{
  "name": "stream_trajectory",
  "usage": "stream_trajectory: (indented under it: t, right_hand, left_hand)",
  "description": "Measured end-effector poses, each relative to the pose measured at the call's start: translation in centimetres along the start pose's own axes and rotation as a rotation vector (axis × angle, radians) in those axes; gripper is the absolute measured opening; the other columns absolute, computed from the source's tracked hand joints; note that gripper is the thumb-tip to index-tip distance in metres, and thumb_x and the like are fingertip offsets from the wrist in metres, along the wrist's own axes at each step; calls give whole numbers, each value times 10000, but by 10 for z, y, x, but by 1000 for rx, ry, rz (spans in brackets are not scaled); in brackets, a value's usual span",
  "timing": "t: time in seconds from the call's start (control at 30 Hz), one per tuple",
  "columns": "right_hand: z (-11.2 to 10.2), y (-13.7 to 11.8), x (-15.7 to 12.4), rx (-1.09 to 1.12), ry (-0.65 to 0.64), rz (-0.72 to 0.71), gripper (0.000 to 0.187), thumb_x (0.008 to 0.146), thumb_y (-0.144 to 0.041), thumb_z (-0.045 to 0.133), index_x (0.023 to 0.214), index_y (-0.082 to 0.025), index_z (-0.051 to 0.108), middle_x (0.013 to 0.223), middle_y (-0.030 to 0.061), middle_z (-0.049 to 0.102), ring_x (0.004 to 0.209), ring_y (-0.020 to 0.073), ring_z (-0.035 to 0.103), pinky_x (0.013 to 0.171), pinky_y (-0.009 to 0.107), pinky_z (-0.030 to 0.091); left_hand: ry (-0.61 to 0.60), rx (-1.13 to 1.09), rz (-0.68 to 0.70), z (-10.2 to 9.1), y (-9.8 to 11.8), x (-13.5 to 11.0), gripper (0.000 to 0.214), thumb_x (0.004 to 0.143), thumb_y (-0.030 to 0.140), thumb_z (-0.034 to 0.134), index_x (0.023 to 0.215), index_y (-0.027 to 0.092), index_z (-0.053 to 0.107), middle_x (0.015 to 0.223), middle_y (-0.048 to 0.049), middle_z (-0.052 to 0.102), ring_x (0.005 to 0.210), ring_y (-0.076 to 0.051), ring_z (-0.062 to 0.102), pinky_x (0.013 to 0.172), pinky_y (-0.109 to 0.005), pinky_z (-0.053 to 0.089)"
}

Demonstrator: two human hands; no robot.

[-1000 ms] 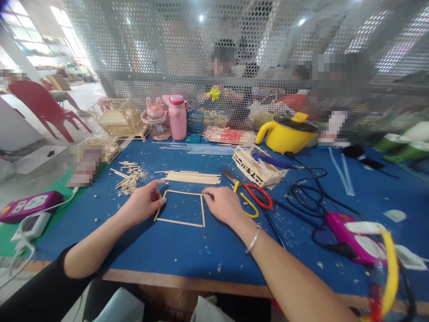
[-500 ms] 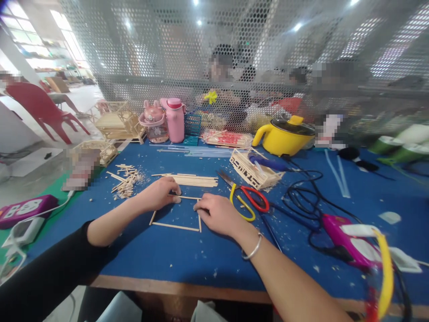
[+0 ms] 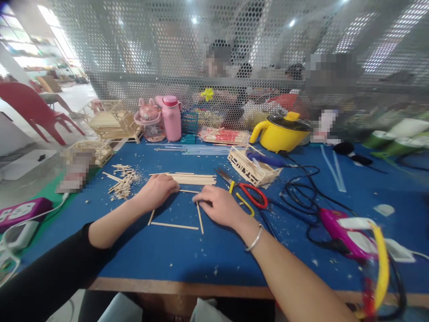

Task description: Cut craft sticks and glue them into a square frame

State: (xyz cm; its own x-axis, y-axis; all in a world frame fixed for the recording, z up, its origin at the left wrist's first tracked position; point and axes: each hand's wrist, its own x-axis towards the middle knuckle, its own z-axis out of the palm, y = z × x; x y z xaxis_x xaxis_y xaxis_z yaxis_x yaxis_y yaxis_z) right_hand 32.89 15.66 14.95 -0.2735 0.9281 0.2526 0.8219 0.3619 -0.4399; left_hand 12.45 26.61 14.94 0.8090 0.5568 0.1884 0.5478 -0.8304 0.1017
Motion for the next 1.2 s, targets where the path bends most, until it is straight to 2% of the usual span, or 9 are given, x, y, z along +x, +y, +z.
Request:
stream_trajectory:
  t: [0.13,0.37,0.6,0.67,0.77,0.83,0.9,1.0,1.2]
  right_hand:
    - [0,-4,-3,-70,-126,-55,258,828,-145,482,909,-247,704,841,28,601,770,129,569,707,237,424]
    - [-2,-7,-4,-121,-116,-37,251,801,-108,472,853,-215,694,810,33,599,733,131,563,690,243,426]
    - [-2,-6,-5,-49,-84,-42,272,767,-79,477,861,-216,692,841,32,647,775,140,585,739,256,439]
    - [-2,-5,-5,-13,-43,9,274,759,-86,473,887,-209,681,821,24,662,742,136,587,706,248,443]
    - [-1,-2,-3,-22,46,141,212,771,-163,492,889,-194,665,753,13,658,648,128,572,621,238,432]
    - [2,-1,-2,-54,83,202,171,775,-219,512,849,-187,663,704,9,647,609,126,560,591,238,421]
    - [4,0,0,-73,93,219,161,770,-228,520,827,-185,664,691,9,644,592,124,553,582,239,417]
    - [6,1,2,-78,93,205,178,762,-196,516,849,-184,671,752,17,664,606,122,561,608,243,424]
    - [10,-2,4,-102,106,210,176,782,-260,530,785,-194,693,745,25,663,621,132,565,597,245,424]
  left_hand:
    - [31,-78,2,3,-1,-1,210,863,299,469,939,212,644,923,-61,641,928,-213,546,847,-347,368]
    - [11,-198,-10,8,-5,2,194,838,202,476,795,199,666,836,-44,640,851,-179,556,812,-305,391]
    - [0,-228,43,4,-4,-6,208,838,232,477,840,212,683,865,-47,658,872,-175,573,822,-288,415]
    - [88,-256,-22,-3,-8,-10,245,849,264,457,962,206,667,961,-54,661,914,-174,582,832,-277,424]
    - [227,-255,-246,-18,-20,-20,296,856,294,419,1025,192,640,992,-54,673,912,-184,599,807,-280,435]
    - [174,-240,-369,-26,-26,-28,295,843,338,426,954,193,657,863,-47,695,799,-193,616,715,-281,443]
    - [79,-233,-422,-29,-28,-36,297,820,378,448,905,195,665,758,-43,690,705,-195,612,639,-277,433]
    - [-6,-238,-405,-23,-21,-40,309,778,382,499,959,189,659,740,-44,689,690,-196,616,624,-273,431]
    - [-14,-227,-378,-4,-8,-34,300,773,343,511,969,186,677,749,-59,697,702,-202,630,656,-280,453]
